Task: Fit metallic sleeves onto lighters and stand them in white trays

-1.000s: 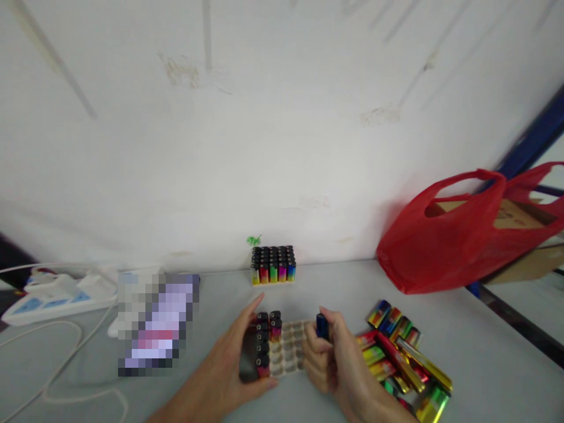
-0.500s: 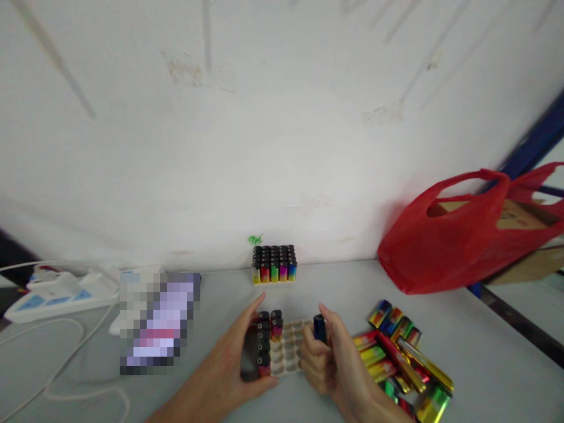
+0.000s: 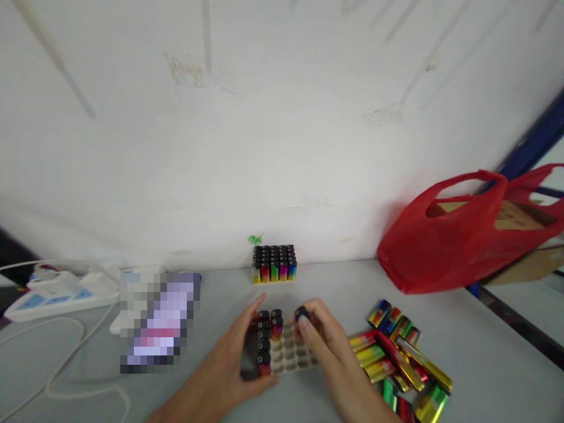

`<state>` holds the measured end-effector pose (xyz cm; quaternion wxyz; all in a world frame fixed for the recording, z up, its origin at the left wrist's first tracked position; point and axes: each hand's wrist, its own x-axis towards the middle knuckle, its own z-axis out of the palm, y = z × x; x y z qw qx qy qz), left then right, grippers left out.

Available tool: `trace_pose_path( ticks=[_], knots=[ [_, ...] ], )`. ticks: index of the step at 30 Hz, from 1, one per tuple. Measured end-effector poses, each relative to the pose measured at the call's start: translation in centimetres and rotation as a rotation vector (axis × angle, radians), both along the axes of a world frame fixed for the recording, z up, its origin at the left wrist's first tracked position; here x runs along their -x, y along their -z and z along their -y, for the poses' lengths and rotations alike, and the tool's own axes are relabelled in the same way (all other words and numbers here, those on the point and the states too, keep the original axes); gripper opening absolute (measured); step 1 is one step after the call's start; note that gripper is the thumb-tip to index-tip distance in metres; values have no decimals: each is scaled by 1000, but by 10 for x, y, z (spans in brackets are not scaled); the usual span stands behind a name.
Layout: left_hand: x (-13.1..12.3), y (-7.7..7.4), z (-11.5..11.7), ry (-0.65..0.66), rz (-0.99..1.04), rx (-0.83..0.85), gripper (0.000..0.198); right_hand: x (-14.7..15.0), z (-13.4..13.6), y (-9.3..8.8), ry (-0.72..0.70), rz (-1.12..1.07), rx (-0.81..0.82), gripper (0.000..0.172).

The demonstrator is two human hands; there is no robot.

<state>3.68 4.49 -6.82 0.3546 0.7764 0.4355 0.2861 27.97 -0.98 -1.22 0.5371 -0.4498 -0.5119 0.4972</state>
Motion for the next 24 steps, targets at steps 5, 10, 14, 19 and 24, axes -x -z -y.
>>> trace_pose_path(
  ticks=[5, 10, 14, 19, 24],
  knots=[
    [1, 2, 0, 4, 5, 2, 123, -9, -2, -7, -105, 329, -245, 20],
    [1, 3, -1, 5, 6, 8, 125, -9, -5, 8, -91, 462, -348, 14],
    [1, 2, 0, 2, 0, 3, 126, -9, -5, 12, -87, 534, -366, 15],
    [1, 2, 1, -3, -10, -3, 124, -10, -3, 7, -103, 589, -355, 20],
    [-1, -5, 0, 18, 28, 11, 123, -8, 2, 0, 18, 550, -458, 38]
  ],
)
